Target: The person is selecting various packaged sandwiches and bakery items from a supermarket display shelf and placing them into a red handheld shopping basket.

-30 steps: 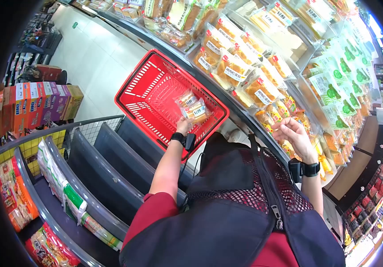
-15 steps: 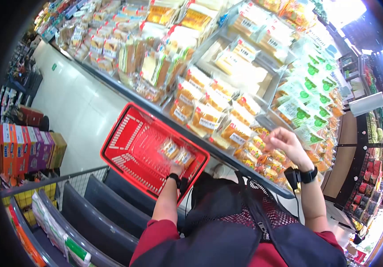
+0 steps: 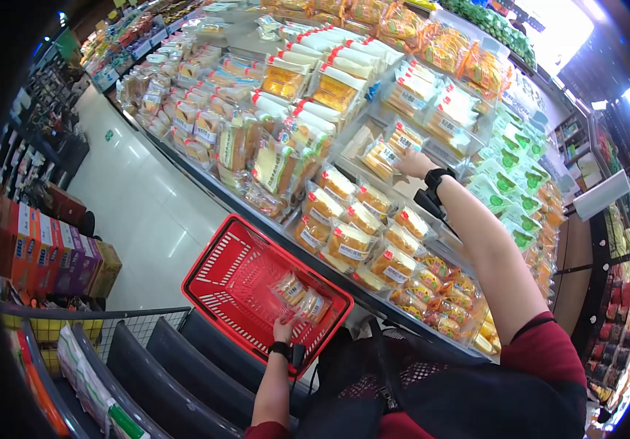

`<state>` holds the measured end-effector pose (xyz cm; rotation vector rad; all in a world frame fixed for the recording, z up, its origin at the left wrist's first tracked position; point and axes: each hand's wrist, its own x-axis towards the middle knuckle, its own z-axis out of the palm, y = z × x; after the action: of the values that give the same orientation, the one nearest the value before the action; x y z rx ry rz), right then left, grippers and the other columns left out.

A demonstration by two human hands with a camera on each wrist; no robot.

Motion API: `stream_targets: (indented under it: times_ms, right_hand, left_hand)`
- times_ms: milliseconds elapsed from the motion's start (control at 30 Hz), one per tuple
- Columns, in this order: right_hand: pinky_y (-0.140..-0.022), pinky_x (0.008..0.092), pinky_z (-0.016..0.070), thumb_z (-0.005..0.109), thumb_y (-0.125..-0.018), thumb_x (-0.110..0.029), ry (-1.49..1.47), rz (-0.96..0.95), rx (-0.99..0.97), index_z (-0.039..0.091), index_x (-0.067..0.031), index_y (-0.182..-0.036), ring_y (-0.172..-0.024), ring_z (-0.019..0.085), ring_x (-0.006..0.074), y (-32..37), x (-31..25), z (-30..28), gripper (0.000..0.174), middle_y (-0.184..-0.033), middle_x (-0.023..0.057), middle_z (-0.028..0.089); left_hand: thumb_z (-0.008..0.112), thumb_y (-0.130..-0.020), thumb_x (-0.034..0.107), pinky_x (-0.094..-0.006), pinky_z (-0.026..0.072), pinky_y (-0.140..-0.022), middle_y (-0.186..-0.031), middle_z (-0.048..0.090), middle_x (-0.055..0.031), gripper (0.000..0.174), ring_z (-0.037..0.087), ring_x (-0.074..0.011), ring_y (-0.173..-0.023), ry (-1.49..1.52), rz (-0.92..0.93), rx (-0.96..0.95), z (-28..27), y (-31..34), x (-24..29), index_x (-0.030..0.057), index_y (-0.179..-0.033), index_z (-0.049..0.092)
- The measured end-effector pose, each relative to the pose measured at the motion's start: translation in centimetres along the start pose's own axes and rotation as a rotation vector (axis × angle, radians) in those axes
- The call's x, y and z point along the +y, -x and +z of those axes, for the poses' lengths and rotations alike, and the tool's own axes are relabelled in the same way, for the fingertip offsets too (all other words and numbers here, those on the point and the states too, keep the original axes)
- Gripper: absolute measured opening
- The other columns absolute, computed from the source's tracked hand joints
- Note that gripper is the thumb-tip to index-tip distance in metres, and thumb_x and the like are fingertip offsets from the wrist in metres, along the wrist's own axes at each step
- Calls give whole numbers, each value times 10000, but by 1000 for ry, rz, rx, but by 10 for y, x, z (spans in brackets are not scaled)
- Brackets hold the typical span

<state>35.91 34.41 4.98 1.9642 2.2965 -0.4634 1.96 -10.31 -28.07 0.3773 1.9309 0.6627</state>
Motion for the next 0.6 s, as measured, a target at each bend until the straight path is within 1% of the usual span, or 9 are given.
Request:
stream_targets:
  times_ms: [33, 100, 167, 267, 333, 367, 433, 467, 600]
  right_hand:
    - [-788, 367, 506, 641, -789, -401, 2, -10, 2, 560, -4, -1123, -928, 628, 323, -4, 0, 1, 525, -1052, 231, 624]
    - [-728, 375, 514, 652, -777, -346, 13, -99, -62, 614, -4, -906, -832, 653, 304, -7, 5, 3, 368, -902, 199, 665]
    - [-750, 413, 509, 641, -767, -321, -115, -90, -65, 644, -13, -955, -839, 647, 344, -5, 10, 9, 360, -879, 208, 662]
    - [-698, 455, 492, 634, -809, -188, -26, -252, 223, 590, -19, -860, -808, 626, 380, 4, 5, 1, 182, -829, 208, 642]
    - [-686, 458, 482, 620, -821, -184, -32, -324, 297, 571, -16, -860, -793, 616, 389, 29, -2, -28, 179, -815, 209, 630]
    - [-674, 461, 472, 607, -833, -180, -34, -401, 374, 552, -13, -860, -778, 606, 397, 41, -5, -44, 177, -800, 211, 618]
    - [-651, 458, 450, 578, -854, -155, -141, -462, 402, 518, -8, -853, -756, 587, 401, 83, -20, -78, 159, -786, 206, 595]
    - [-654, 434, 447, 568, -861, -141, -185, -536, 448, 507, -7, -857, -748, 577, 379, 96, -18, -85, 147, -796, 191, 589]
    - [-671, 379, 455, 556, -869, -104, -370, -595, 303, 522, 3, -885, -738, 568, 329, 171, -24, -149, 113, -767, 165, 576]
  left_hand:
    - [728, -770, 194, -281, 501, -745, -1095, 612, -130, 521, 607, -197, -911, 8, 1, 6, -3, 7, 2, -8, -1202, 516]
    - [705, -795, 183, -271, 491, -667, -1084, 613, -115, 442, 598, -164, -852, 205, -5, -18, -10, 29, 6, 12, -1172, 550]
    - [686, -811, 172, -260, 485, -640, -1046, 616, -94, 409, 594, -151, -831, 212, 3, -25, -15, 37, 7, 22, -1167, 551]
    - [647, -845, 149, -239, 471, -585, -970, 620, -52, 344, 587, -125, -788, 225, 20, -42, -18, 43, 19, 41, -1158, 554]
    - [617, -866, 144, -243, 479, -622, -980, 622, -59, 307, 588, -124, -821, 180, 200, -51, -17, 49, 37, 31, -1147, 565]
    - [617, -866, 144, -243, 479, -622, -980, 622, -59, 307, 588, -124, -821, 174, 199, -53, -18, 54, 51, 31, -1147, 565]
    - [592, -887, 146, -254, 492, -708, -1021, 619, -68, 289, 587, -124, -872, 168, 473, -101, -18, 67, 90, 20, -1147, 566]
    - [583, -897, 147, -258, 486, -758, -1042, 615, -69, 285, 586, -129, -902, 242, 479, -163, -15, 78, 116, 20, -1151, 563]
    - [514, -944, 204, -271, 459, -872, -1115, 599, -73, 306, 575, -138, -996, 379, 513, -401, 0, 169, 254, 31, -1195, 539]
